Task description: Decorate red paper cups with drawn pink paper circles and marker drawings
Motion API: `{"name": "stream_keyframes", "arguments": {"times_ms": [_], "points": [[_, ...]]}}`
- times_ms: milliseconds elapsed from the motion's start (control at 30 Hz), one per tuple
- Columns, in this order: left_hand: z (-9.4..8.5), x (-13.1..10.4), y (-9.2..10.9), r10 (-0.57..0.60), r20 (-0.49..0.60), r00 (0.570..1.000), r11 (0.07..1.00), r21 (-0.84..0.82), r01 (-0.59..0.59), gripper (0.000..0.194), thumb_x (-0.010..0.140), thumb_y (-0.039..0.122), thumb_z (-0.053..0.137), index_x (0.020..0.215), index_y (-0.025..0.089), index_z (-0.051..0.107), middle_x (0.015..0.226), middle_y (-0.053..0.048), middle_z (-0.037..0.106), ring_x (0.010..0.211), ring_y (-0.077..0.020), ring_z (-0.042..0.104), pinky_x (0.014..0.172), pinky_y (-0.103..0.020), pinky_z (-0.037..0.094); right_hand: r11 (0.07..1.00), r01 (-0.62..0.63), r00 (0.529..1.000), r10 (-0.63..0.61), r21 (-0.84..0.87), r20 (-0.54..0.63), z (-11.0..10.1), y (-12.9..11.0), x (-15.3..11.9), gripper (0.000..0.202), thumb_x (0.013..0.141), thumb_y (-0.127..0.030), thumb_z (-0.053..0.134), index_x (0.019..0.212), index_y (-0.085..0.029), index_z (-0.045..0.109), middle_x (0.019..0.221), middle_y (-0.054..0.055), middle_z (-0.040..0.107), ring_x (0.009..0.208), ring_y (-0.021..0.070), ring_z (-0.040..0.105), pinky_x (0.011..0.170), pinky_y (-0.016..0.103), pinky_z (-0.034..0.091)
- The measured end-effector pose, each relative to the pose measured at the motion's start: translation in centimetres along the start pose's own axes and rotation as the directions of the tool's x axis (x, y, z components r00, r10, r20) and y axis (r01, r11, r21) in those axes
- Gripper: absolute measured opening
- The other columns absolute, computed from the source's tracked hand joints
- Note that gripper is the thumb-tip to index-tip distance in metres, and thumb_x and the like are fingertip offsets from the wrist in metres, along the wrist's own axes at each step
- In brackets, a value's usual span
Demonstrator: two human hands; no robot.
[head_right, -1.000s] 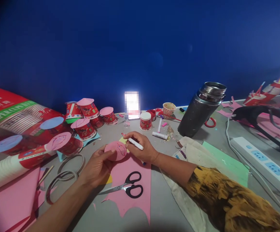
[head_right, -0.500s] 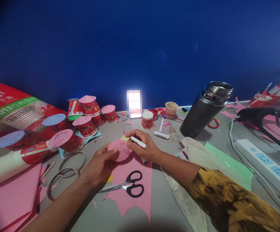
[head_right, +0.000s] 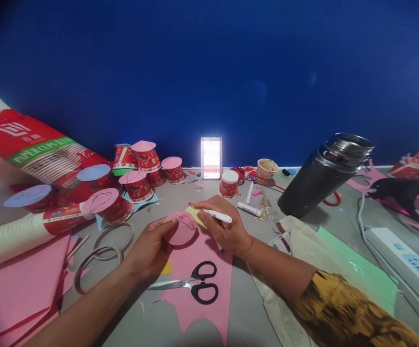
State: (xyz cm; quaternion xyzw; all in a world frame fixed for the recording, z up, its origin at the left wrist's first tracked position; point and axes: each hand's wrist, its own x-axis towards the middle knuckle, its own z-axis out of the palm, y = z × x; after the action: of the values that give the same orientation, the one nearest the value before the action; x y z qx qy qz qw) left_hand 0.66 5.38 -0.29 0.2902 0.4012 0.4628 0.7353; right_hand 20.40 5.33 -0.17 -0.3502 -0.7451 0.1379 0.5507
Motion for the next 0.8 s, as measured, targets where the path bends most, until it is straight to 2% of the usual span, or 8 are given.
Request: {"name": "stream_keyframes", "arguments": {"times_ms": [133,267,467,633,800], "points": [[0.01,0.07,0.18,-0.009,0.013,1.000,0.999,-0.039,0.010,0.030,0.061,0.033,0.094,0.079,0.015,0.078,0.075,-0.007,0.079,0.078,-0.0258,0.077,0.070,-0.032,0.060,0.993,0.111,0.993,-0.109,-0.039,0.054,0.27,-1.02,-0.09,0.010,0.101,-0.022,0.061,0.106,-0.023,0.070,0.088,0.006,0.077,0.078,0.0194,0.069,0.072,0.034,0.055],[-0.08,0.04,-0.05,-0.014,0.045,0.999,0.998,-0.055,0.016,0.032,0.063,0.037,0.094,0.079,0.015,0.078,0.073,-0.006,0.079,0.079,-0.0258,0.077,0.072,-0.032,0.061,0.978,0.197,0.978,-0.191,-0.068,0.089,0.52,-1.10,-0.34,0.011,0.099,-0.018,0.062,0.107,-0.023,0.068,0.088,0.006,0.078,0.078,0.0196,0.068,0.073,0.034,0.055],[0.01,-0.17,-0.06,-0.020,0.093,0.995,0.999,-0.044,0.025,0.034,0.067,0.037,0.093,0.086,0.013,0.078,0.079,-0.009,0.080,0.086,-0.0273,0.078,0.077,-0.033,0.061,0.973,0.216,0.973,-0.207,-0.080,0.101,0.51,-0.60,-0.42,0.012,0.099,-0.017,0.063,0.108,-0.022,0.068,0.089,0.006,0.078,0.079,0.0197,0.068,0.074,0.034,0.056],[0.21,-0.15,0.12,-0.027,0.035,0.999,0.997,-0.068,0.030,0.025,0.068,0.029,0.089,0.084,0.014,0.078,0.078,-0.006,0.080,0.084,-0.0249,0.077,0.078,-0.031,0.061,0.967,0.244,0.966,-0.236,-0.070,0.101,0.60,-0.31,-0.49,0.013,0.099,-0.016,0.062,0.110,-0.021,0.067,0.090,0.007,0.078,0.079,0.0193,0.068,0.073,0.034,0.056],[0.13,-0.02,-0.02,-0.033,-0.001,0.999,0.995,-0.095,0.033,0.019,0.066,0.025,0.087,0.080,0.016,0.078,0.072,-0.002,0.078,0.077,-0.0212,0.076,0.070,-0.026,0.059,0.967,0.243,0.965,-0.234,-0.073,0.118,0.56,-0.29,-0.54,0.013,0.099,-0.016,0.063,0.111,-0.021,0.067,0.091,0.007,0.078,0.080,0.0192,0.068,0.074,0.034,0.057]]}}
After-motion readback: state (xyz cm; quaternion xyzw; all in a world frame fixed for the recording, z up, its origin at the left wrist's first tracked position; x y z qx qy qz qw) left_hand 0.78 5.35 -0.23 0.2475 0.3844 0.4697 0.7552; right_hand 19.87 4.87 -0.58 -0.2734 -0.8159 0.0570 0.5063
